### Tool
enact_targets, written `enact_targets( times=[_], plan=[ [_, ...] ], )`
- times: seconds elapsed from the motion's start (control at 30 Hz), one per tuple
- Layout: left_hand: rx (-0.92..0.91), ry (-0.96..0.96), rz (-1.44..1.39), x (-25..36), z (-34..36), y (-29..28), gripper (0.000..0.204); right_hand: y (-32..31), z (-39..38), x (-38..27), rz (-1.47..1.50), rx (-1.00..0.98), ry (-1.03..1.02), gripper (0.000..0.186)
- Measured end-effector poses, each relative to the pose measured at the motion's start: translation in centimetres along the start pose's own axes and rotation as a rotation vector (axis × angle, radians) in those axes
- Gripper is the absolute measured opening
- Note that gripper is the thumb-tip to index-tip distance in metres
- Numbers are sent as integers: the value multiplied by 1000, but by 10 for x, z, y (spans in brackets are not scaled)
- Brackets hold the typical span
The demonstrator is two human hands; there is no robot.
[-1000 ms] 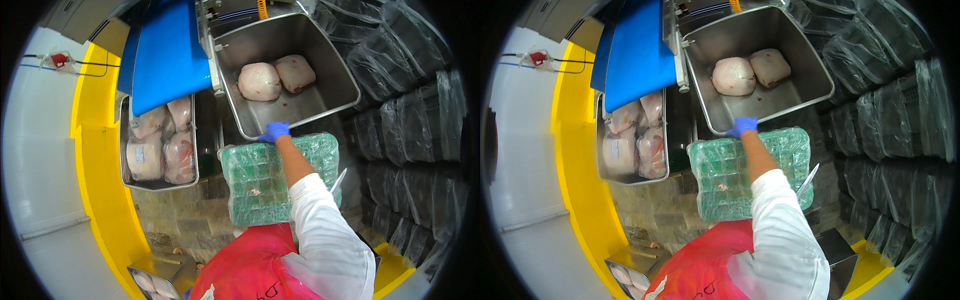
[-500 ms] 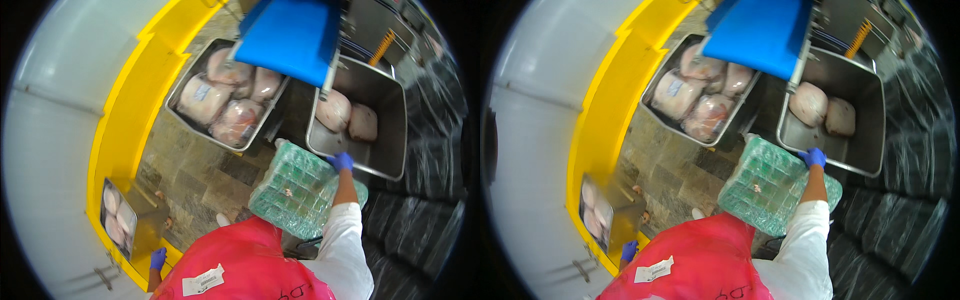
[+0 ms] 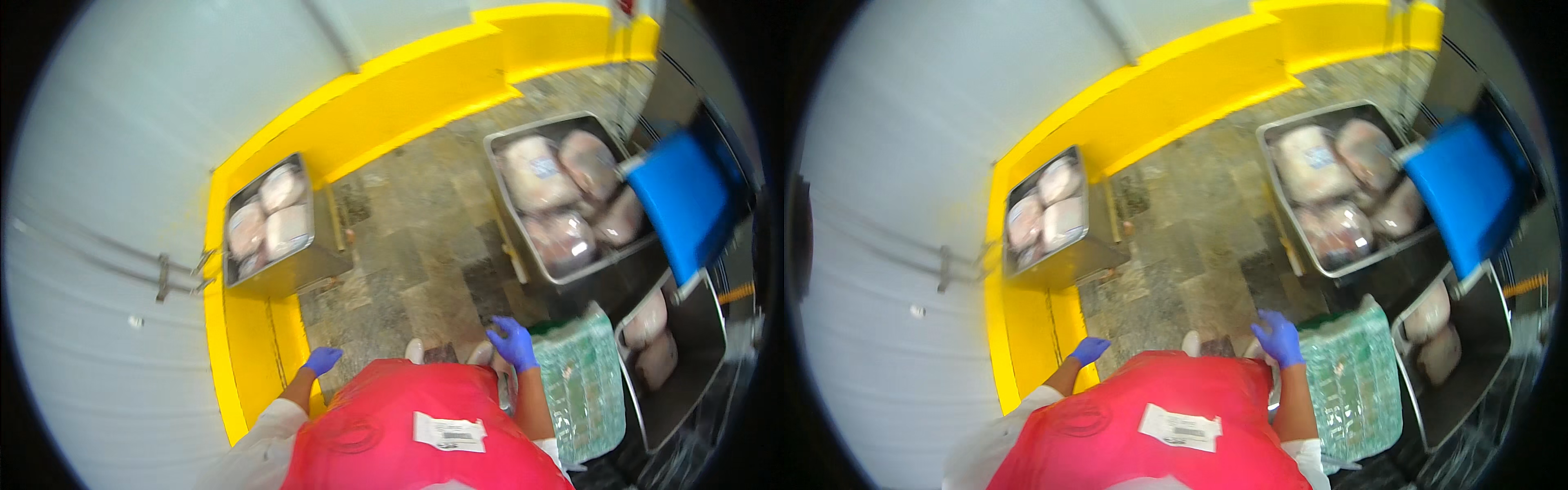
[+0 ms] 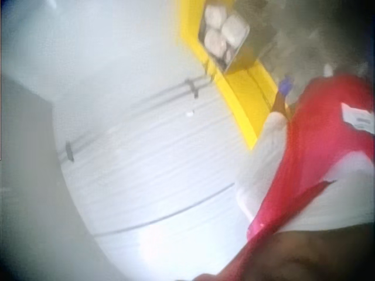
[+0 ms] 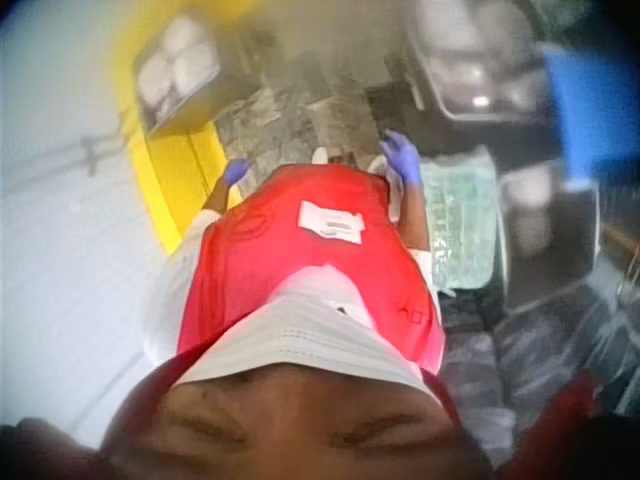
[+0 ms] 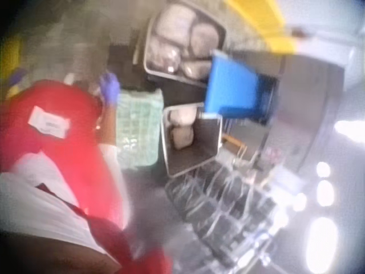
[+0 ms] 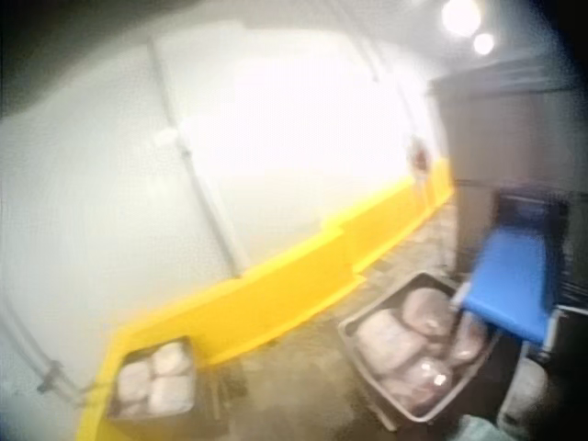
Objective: The person removes a large piece of meat from a metal bin, places it on a green cutting board, and uses a knife to trim fat and connective tissue. The trimmed meat is then placed into a second metal bin. The person repeats this process with additional pieces of meat.
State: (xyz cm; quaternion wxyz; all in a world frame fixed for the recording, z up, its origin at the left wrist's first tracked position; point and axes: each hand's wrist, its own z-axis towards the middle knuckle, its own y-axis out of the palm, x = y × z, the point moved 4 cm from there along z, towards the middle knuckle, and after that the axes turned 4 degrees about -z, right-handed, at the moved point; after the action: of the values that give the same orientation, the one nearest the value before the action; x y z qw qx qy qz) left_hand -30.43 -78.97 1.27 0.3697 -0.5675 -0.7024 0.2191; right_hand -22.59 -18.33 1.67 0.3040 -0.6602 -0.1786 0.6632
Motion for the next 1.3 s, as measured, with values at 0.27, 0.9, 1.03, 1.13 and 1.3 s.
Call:
enact_targets(
  times=[0.27,0.9,1.03,1.13,1.3],
  plan=[
    [0,-26,-311,-69,45,13,60,56,-83,21,-237,-275,506,48],
    [-159,131,-226,-97,233,68,65,43,-174,-15,-226,-199,847,48],
    [-113,269,-338,16,276,15,53,23,-122,-10,-135,-58,905,53],
    [-57,196,-389,60,298,-10,48,13,-90,9,-3,35,889,54],
    [-61,259,-148,136,309,-47,51,-12,-59,52,-52,-11,803,55]
  ],
)
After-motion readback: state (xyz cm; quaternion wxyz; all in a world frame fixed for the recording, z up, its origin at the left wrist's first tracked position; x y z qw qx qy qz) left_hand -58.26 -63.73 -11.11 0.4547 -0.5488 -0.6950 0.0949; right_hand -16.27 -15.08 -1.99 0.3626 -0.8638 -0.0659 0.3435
